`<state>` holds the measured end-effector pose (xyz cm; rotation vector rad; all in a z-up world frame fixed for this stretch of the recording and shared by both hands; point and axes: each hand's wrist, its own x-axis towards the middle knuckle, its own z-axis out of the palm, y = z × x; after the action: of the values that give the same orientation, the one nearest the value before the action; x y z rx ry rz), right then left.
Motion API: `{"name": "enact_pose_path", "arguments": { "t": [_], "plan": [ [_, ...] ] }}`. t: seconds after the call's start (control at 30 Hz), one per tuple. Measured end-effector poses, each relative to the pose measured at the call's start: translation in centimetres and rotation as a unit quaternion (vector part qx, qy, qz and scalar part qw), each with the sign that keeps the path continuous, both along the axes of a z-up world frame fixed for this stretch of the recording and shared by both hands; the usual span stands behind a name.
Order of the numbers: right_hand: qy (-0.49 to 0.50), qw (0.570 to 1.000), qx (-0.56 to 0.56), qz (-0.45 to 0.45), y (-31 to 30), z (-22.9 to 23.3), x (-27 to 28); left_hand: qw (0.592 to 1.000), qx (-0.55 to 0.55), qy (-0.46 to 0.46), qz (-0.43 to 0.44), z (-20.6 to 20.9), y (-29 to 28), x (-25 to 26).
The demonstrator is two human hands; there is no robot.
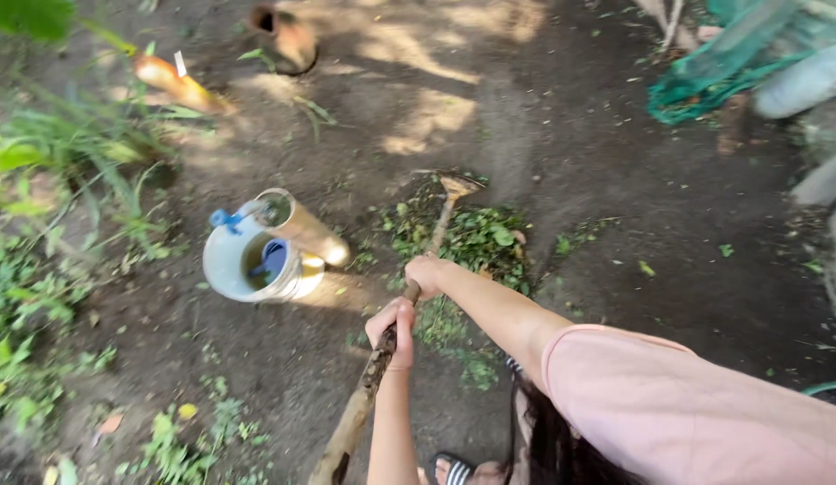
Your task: Raking leaves and organic debris into piles in an outdoor garden.
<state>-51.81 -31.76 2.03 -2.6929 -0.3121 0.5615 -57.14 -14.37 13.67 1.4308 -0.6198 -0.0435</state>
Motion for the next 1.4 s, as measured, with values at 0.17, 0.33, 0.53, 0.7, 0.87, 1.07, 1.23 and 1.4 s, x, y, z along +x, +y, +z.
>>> {"name": "enact_pose_path", "arguments": {
  "t": [0.17,0.33,0.53,0.7,0.87,1.07,1.23,1.4],
  "plan": [
    [0.047,0.997,0.061,-0.017,9.2,2.8,-4.5,0.997,0.064,0.029,-0.024,1.5,10.4,-4.0],
    [0.085,0.994,0.065,-0.008,18.8,7.1,-8.3,0.994,0.082,0.069,-0.033,4.4,20.6,-7.7],
    [0.021,0.994,0.1,0.03,28.0,10.0,-9.9,0.999,0.027,0.012,-0.044,7.5,30.5,-9.0],
    [0.054,0.992,0.079,0.081,29.1,15.7,-7.1,0.998,-0.028,-0.011,-0.058,13.3,32.1,-6.4],
    [0.025,0.997,0.062,0.035,23.9,18.0,-2.5,0.993,-0.101,-0.02,-0.049,13.6,26.9,-1.9],
    [0.011,0.999,-0.033,0.012,11.5,15.6,3.7,1.0,-0.009,-0.013,0.021,2.9,13.0,3.8],
    [-0.045,0.998,0.014,-0.051,2.9,2.3,4.7,0.999,0.034,-0.009,-0.025,-4.2,5.9,5.2],
    [-0.222,0.958,0.176,-0.044,3.1,-6.6,3.6,0.999,-0.012,0.031,0.018,-5.0,6.0,3.8]
  ]
}}
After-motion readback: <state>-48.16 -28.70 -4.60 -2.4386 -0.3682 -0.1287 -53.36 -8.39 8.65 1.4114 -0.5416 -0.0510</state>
